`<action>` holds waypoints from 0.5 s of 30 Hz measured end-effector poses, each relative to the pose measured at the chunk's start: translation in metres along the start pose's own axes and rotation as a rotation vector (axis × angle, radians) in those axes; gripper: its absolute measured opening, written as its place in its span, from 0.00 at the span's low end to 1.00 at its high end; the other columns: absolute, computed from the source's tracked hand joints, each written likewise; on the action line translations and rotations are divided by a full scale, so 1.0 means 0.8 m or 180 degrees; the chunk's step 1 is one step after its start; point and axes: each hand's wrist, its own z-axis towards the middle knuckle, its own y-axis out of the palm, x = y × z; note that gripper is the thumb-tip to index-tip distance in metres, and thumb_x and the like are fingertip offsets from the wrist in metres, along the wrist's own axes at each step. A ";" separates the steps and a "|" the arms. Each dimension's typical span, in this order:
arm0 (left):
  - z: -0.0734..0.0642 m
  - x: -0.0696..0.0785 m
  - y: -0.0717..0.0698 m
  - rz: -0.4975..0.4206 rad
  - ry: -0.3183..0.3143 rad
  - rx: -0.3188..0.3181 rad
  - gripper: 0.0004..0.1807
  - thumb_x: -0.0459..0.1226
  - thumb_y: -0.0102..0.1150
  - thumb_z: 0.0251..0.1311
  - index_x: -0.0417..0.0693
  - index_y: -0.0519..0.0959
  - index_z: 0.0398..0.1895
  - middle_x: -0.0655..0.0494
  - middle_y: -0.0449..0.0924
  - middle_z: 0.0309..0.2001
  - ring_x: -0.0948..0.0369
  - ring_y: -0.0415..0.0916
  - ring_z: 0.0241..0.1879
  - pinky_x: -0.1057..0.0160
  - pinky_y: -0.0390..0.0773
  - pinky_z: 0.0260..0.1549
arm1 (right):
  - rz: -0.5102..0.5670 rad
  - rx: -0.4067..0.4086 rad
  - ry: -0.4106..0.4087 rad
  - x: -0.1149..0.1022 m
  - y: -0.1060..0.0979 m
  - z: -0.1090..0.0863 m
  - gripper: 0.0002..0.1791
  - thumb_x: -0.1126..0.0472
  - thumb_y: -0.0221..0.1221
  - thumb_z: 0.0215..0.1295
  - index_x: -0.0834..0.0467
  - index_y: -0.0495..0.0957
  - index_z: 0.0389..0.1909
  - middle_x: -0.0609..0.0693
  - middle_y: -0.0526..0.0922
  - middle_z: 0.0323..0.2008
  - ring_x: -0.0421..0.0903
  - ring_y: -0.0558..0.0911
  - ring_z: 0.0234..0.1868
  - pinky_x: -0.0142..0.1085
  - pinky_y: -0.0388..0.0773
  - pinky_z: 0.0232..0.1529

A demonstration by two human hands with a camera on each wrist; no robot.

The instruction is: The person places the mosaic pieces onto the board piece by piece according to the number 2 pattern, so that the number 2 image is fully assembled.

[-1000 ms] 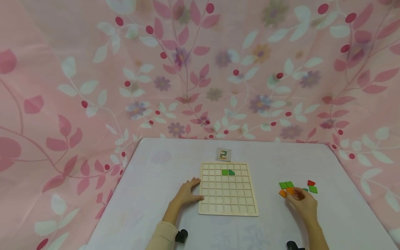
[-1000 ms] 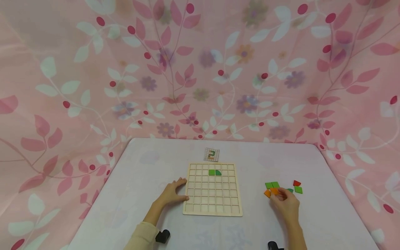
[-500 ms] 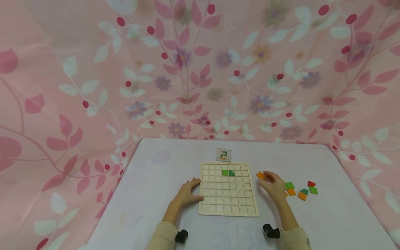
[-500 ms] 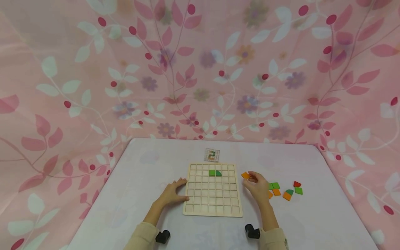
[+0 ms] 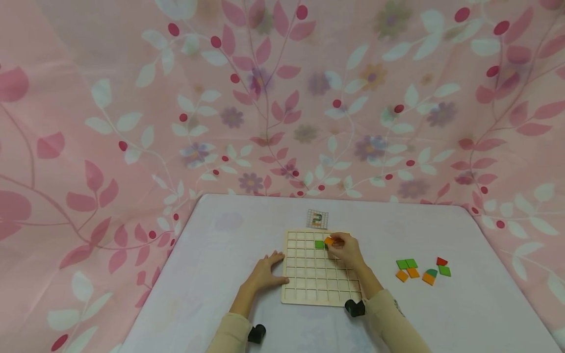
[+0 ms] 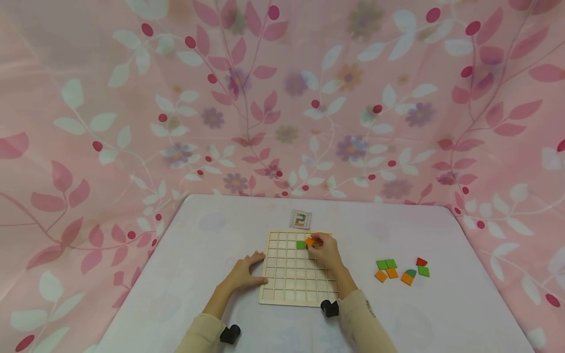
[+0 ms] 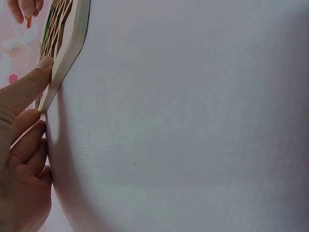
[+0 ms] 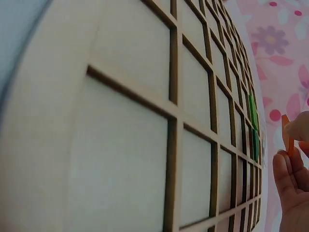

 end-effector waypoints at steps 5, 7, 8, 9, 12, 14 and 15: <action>-0.001 0.001 -0.001 0.0006 -0.0018 -0.0023 0.42 0.46 0.73 0.43 0.38 0.69 0.62 0.39 0.65 0.65 0.36 0.55 0.66 0.37 0.55 0.63 | -0.0147 -0.0331 -0.0067 -0.004 0.022 0.007 0.18 0.76 0.62 0.47 0.73 0.77 0.43 0.60 0.81 0.36 0.52 0.81 0.33 0.35 0.82 0.33; -0.001 0.002 -0.002 0.0034 -0.0021 -0.0025 0.42 0.46 0.73 0.43 0.38 0.69 0.62 0.39 0.65 0.64 0.36 0.56 0.66 0.37 0.55 0.63 | -0.0211 -0.0436 -0.0117 -0.005 0.031 0.009 0.18 0.75 0.63 0.47 0.72 0.78 0.43 0.59 0.81 0.35 0.51 0.81 0.33 0.35 0.81 0.34; -0.001 0.002 -0.002 0.0048 -0.0013 -0.0021 0.42 0.46 0.73 0.43 0.37 0.70 0.62 0.39 0.66 0.64 0.37 0.56 0.66 0.37 0.54 0.63 | -0.0249 -0.0477 -0.0163 -0.006 0.035 0.009 0.18 0.74 0.63 0.47 0.72 0.78 0.43 0.58 0.81 0.35 0.51 0.80 0.33 0.35 0.81 0.34; -0.001 0.002 -0.002 0.0065 -0.0012 -0.0021 0.42 0.46 0.73 0.43 0.38 0.70 0.62 0.39 0.66 0.64 0.37 0.56 0.66 0.37 0.54 0.63 | -0.0297 -0.0515 -0.0196 -0.006 0.038 0.010 0.18 0.74 0.63 0.47 0.71 0.78 0.42 0.58 0.81 0.35 0.50 0.80 0.34 0.35 0.81 0.35; -0.001 0.003 -0.002 0.0099 -0.0010 -0.0032 0.42 0.46 0.73 0.43 0.38 0.70 0.62 0.39 0.66 0.64 0.39 0.57 0.66 0.37 0.55 0.63 | -0.0439 -0.0597 -0.0259 -0.008 0.047 0.014 0.17 0.73 0.63 0.47 0.70 0.79 0.42 0.57 0.82 0.36 0.50 0.81 0.35 0.36 0.81 0.37; -0.002 0.004 -0.003 0.0079 -0.0008 -0.0035 0.42 0.45 0.73 0.44 0.38 0.70 0.62 0.39 0.66 0.64 0.38 0.57 0.66 0.37 0.55 0.63 | -0.0530 -0.0654 -0.0257 -0.010 0.051 0.016 0.16 0.73 0.63 0.47 0.69 0.80 0.41 0.57 0.82 0.36 0.50 0.80 0.36 0.37 0.81 0.38; -0.002 0.004 -0.003 0.0064 -0.0017 -0.0043 0.42 0.45 0.73 0.44 0.38 0.69 0.62 0.39 0.66 0.64 0.38 0.56 0.66 0.37 0.55 0.63 | -0.0581 -0.0705 -0.0263 -0.012 0.052 0.017 0.16 0.72 0.63 0.48 0.68 0.80 0.41 0.56 0.82 0.37 0.50 0.80 0.37 0.39 0.81 0.39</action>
